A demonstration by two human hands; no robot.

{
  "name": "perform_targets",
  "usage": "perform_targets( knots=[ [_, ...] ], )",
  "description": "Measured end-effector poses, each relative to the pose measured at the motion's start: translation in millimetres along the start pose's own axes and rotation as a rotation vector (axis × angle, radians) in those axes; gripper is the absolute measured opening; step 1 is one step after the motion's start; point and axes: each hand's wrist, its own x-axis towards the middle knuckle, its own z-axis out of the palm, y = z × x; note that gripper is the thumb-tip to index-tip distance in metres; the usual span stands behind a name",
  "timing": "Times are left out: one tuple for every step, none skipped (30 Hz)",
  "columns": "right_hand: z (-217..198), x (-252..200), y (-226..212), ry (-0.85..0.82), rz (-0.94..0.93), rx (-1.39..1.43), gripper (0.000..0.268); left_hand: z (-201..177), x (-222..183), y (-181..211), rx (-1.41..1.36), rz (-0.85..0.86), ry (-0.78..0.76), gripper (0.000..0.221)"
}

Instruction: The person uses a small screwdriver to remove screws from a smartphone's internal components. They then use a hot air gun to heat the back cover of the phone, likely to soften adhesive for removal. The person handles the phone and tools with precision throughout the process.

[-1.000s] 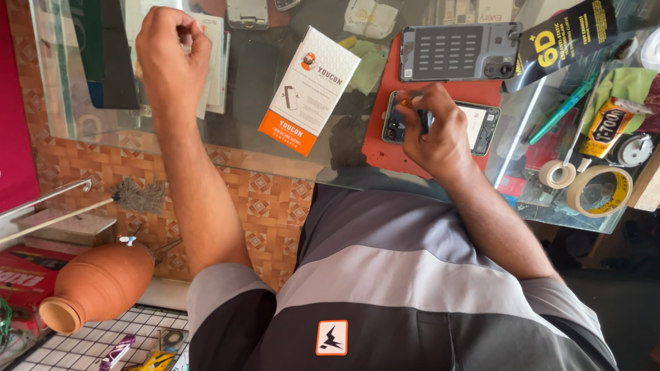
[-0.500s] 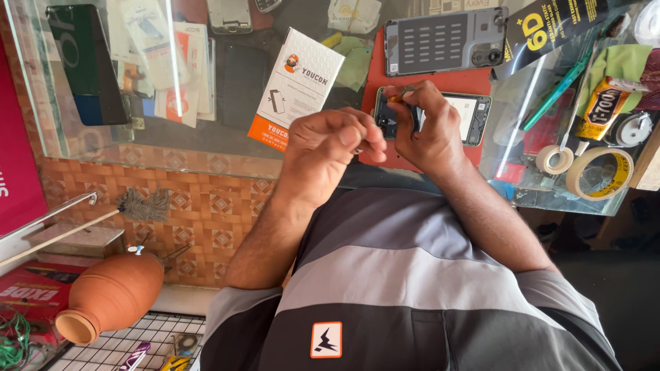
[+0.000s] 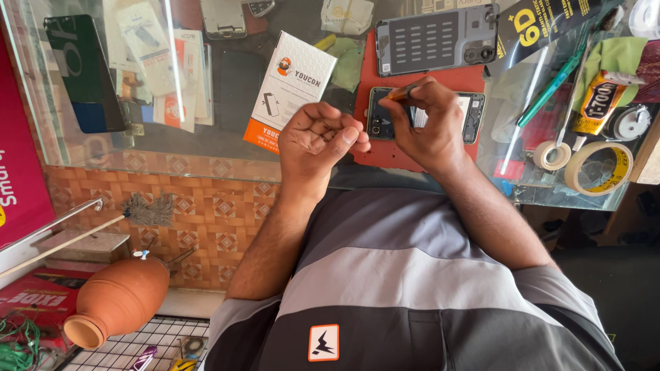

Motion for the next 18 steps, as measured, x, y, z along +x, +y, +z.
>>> perform_targets(
  knots=[
    [-1.3,-0.7,-1.9,0.03,-0.016,0.045,0.059,-3.3,-1.1,-4.9,-0.001,0.012,0.014,0.031],
    [-4.6,-2.9,-5.6,0.061,-0.031,0.09,0.062,-5.5,-1.3,-11.3,0.059,0.07,-0.023,0.034],
    [-6.7,-4.5,-9.5,0.091,-0.049,0.136,0.065,-7.1,-0.4,-18.0,0.12,0.13,-0.06,0.037],
    [-11.0,-7.7,-14.6,0.08,-0.034,0.159,0.068,-9.1,0.5,-23.8,0.181,0.191,-0.096,0.039],
    [-17.3,-13.0,-20.7,0.067,-0.016,0.185,0.072,-11.7,-0.6,-28.7,0.315,0.252,-0.112,0.04],
    [-20.2,-15.9,-23.9,0.055,0.003,0.21,0.075,-14.0,-1.6,-33.1,0.45,0.312,-0.127,0.042],
    [-21.8,-17.7,-25.1,0.059,-0.066,0.217,0.074,-15.0,-1.0,-37.6,0.582,0.371,-0.15,0.043],
    [-23.1,-19.5,-25.8,0.064,-0.135,0.224,0.073,-15.7,-1.0,-41.1,0.605,0.381,-0.173,0.044],
    [-24.0,-21.3,-26.2,0.068,-0.204,0.233,0.072,-16.0,-1.7,-43.9,0.628,0.39,-0.195,0.045],
    [-24.8,-24.1,-27.7,0.07,-0.209,0.207,0.074,-15.9,-2.4,-46.2,0.652,0.399,-0.217,0.046],
    [-24.0,-25.9,-28.5,0.07,-0.215,0.185,0.077,-15.8,-3.2,-47.3,0.656,0.41,-0.234,0.047],
    [-23.3,-27.4,-29.3,0.071,-0.222,0.162,0.079,-15.3,-4.1,-47.9,0.659,0.42,-0.252,0.048],
    [-22.8,-28.0,-29.7,0.067,-0.229,0.153,0.08,-14.6,-3.8,-47.8,0.664,0.434,-0.269,0.049],
    [-22.3,-28.2,-29.9,0.063,-0.236,0.144,0.081,-14.3,-3.8,-46.8,0.67,0.448,-0.269,0.05],
    [-22.4,-28.5,-30.3,0.058,-0.243,0.135,0.081,-13.9,-3.7,-46.0,0.676,0.461,-0.268,0.05],
    [-22.2,-28.7,-30.7,0.057,-0.238,0.151,0.081,-13.6,-3.5,-45.4,0.682,0.474,-0.266,0.051],
    [-21.9,-28.9,-31.0,0.056,-0.232,0.168,0.081,-13.6,-3.3,-45.0,0.688,0.467,-0.266,0.051],
    [-21.6,-29.0,-31.4,0.055,-0.226,0.185,0.08,-13.6,-3.1,-44.8,0.693,0.461,-0.266,0.05]
  ],
)
